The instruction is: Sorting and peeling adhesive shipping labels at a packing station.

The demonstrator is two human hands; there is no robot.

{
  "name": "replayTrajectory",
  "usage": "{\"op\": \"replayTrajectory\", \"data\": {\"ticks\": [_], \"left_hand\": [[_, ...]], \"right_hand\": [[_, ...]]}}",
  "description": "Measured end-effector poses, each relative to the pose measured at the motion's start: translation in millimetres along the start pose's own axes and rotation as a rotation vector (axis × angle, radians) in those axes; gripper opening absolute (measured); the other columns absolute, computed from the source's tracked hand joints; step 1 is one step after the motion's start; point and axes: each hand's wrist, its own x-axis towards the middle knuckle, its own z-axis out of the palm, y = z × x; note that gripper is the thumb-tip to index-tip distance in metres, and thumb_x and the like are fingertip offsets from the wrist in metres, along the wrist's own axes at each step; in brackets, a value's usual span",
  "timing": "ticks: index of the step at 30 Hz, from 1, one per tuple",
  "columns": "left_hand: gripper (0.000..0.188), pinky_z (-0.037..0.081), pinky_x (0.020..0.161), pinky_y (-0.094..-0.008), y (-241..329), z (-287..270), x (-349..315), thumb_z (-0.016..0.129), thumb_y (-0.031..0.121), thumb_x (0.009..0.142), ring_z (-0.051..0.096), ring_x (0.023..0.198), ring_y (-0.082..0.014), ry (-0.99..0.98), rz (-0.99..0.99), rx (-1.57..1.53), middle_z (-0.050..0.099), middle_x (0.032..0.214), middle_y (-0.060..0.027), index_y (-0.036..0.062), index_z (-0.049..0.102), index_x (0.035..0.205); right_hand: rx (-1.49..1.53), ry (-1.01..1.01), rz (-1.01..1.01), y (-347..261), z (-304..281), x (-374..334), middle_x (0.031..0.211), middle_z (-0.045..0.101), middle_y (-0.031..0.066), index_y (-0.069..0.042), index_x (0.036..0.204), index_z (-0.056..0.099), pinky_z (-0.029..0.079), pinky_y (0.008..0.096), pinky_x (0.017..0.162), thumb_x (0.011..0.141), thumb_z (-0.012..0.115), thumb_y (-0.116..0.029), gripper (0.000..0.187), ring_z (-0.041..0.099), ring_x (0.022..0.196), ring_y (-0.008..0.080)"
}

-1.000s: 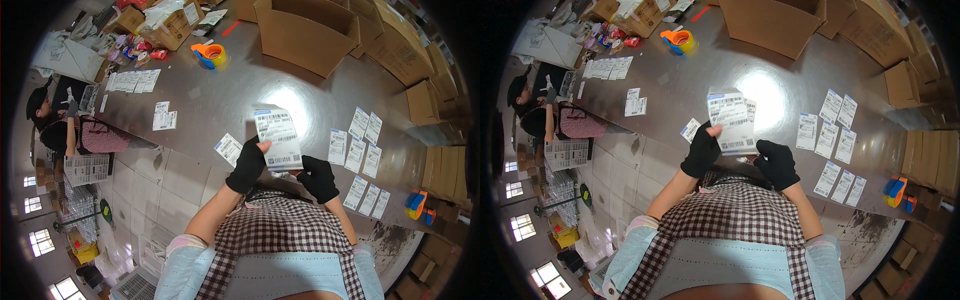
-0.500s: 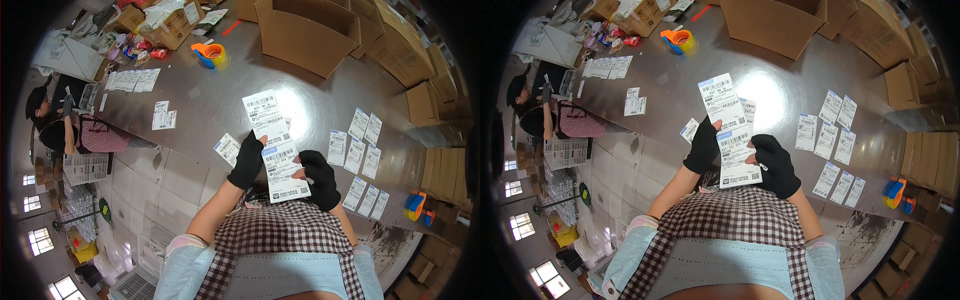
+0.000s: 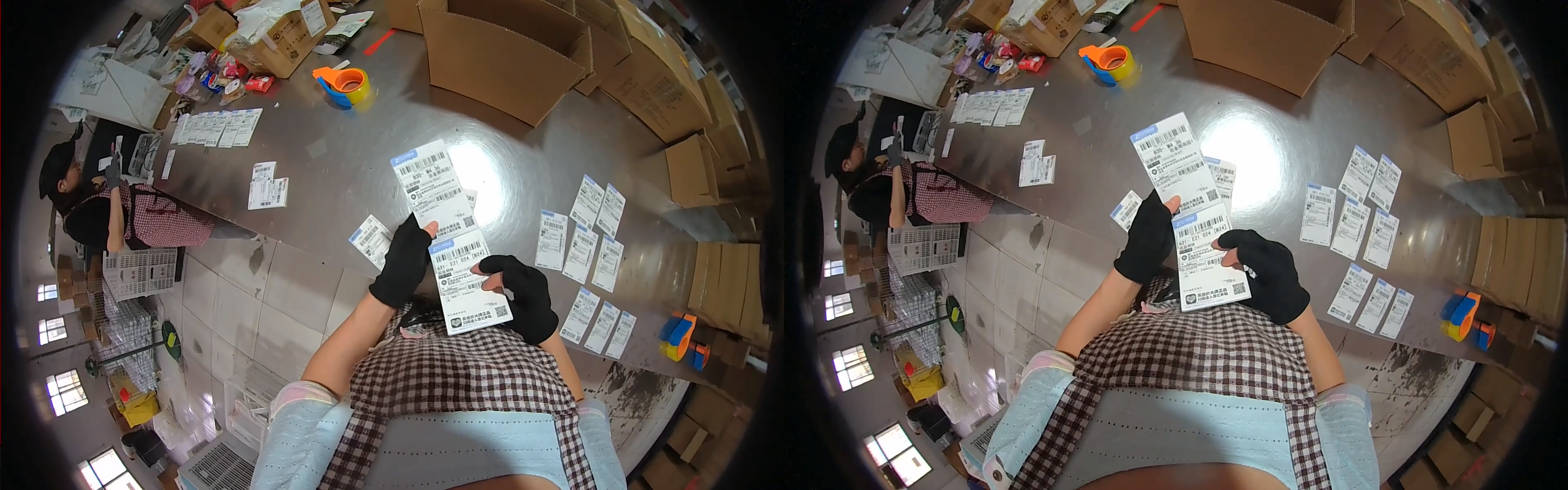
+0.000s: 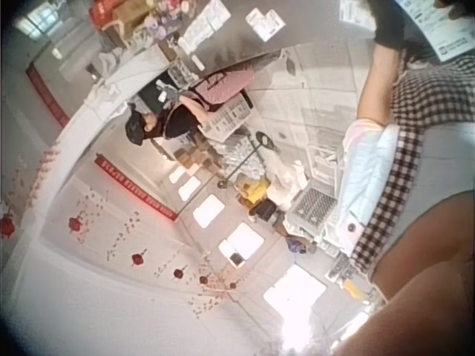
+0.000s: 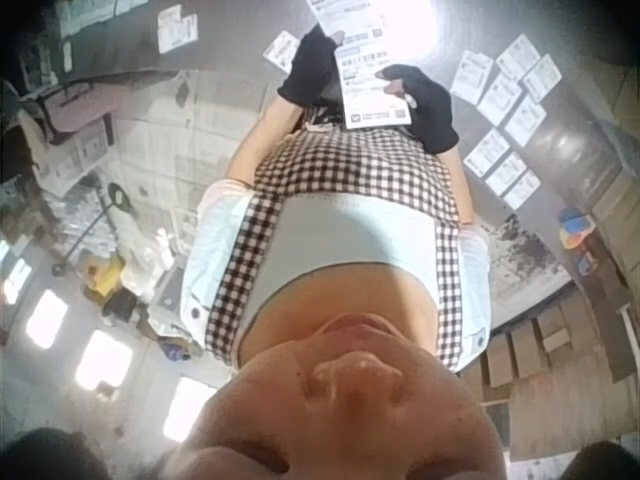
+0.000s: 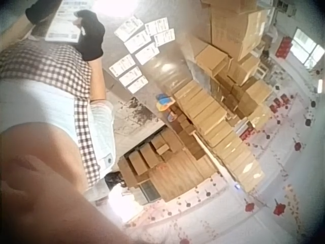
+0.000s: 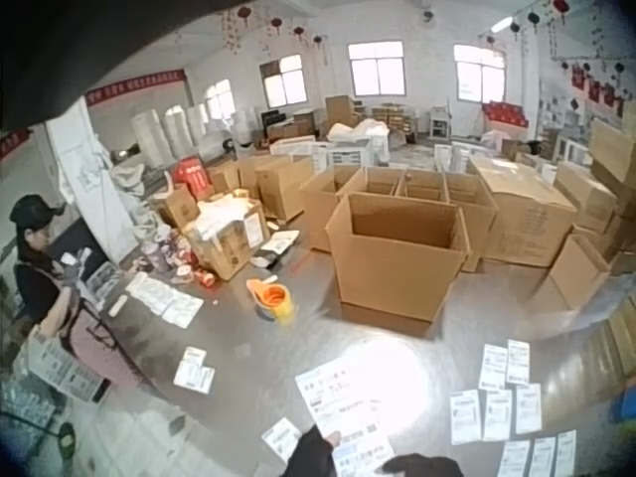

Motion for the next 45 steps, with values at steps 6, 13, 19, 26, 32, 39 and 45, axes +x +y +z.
{"op": "replayTrajectory", "data": {"ticks": [6,13,19,26,32,39,45], "left_hand": [[0.051,0.038,0.092,-0.032,15,-18,4,0.048,0.015,0.088,0.048,0.108,-0.0193,0.44,0.198,0.328,0.049,0.121,-0.0118,0.0037,0.027,0.134],[0.048,0.02,0.105,-0.0415,68,29,9,0.065,0.025,0.074,0.033,0.126,-0.0291,-0.38,0.617,1.22,0.046,0.128,-0.0099,0.0075,0.051,0.117],[0.026,0.017,0.105,-0.0448,91,27,13,0.071,0.025,0.069,0.044,0.118,-0.025,-0.597,0.603,1.349,0.059,0.11,-0.0072,0.0094,0.059,0.087],[0.012,0.018,0.105,-0.0434,79,27,7,0.069,0.014,0.07,0.059,0.092,-0.0188,-0.523,0.65,1.337,0.063,0.085,-0.0059,0.0094,0.058,0.074],[0.01,0.019,0.105,-0.0434,70,19,4,0.066,0.011,0.07,0.058,0.089,-0.0184,-0.457,0.642,1.25,0.062,0.085,-0.0053,0.0097,0.058,0.075],[0.011,0.019,0.104,-0.0441,67,0,-1,0.066,0.013,0.072,0.056,0.089,-0.0174,-0.357,0.417,1.115,0.059,0.087,-0.0032,0.0098,0.058,0.08],[0.015,0.032,0.094,-0.0416,90,-26,-10,0.066,0.02,0.074,0.054,0.081,-0.0216,-0.046,0.506,1.434,0.055,0.08,-0.0052,0.0081,0.058,0.079]], "right_hand": [[-0.023,-0.001,-0.103,5,-13,3,0.102,0.06,0.0136,-0.003,0.079,0.054,0.048,0.0315,0.072,0.066,0.068,-0.004,0.019,0.06,0.089,0.0266],[0.082,-0.251,0.062,-13,-35,17,0.101,0.058,0.0124,-0.002,0.074,0.049,0.044,0.04,0.084,0.062,0.067,-0.005,0.022,0.054,0.101,0.0339],[-0.035,-0.375,-0.01,-29,-49,22,0.096,0.058,0.0125,-0.003,0.072,0.047,0.045,0.0423,0.084,0.056,0.067,-0.005,0.025,0.054,0.1,0.0359],[-0.215,-0.375,-0.305,-22,-48,16,0.096,0.059,0.0114,-0.003,0.075,0.05,0.046,0.0421,0.082,0.059,0.063,0.0,0.021,0.054,0.1,0.0358],[-0.233,-0.369,-0.39,-29,-42,26,0.095,0.059,0.0104,-0.004,0.077,0.052,0.047,0.041,0.08,0.059,0.063,-0.001,0.021,0.055,0.098,0.0353],[-0.248,-0.409,-0.455,-27,-36,43,0.095,0.058,0.0114,-0.004,0.075,0.05,0.048,0.0413,0.079,0.059,0.063,-0.002,0.021,0.055,0.099,0.0365],[-0.005,-0.405,-0.423,-15,-33,63,0.088,0.059,0.0144,-0.003,0.069,0.046,0.047,0.0439,0.081,0.058,0.065,-0.006,0.022,0.056,0.094,0.0395]]}}
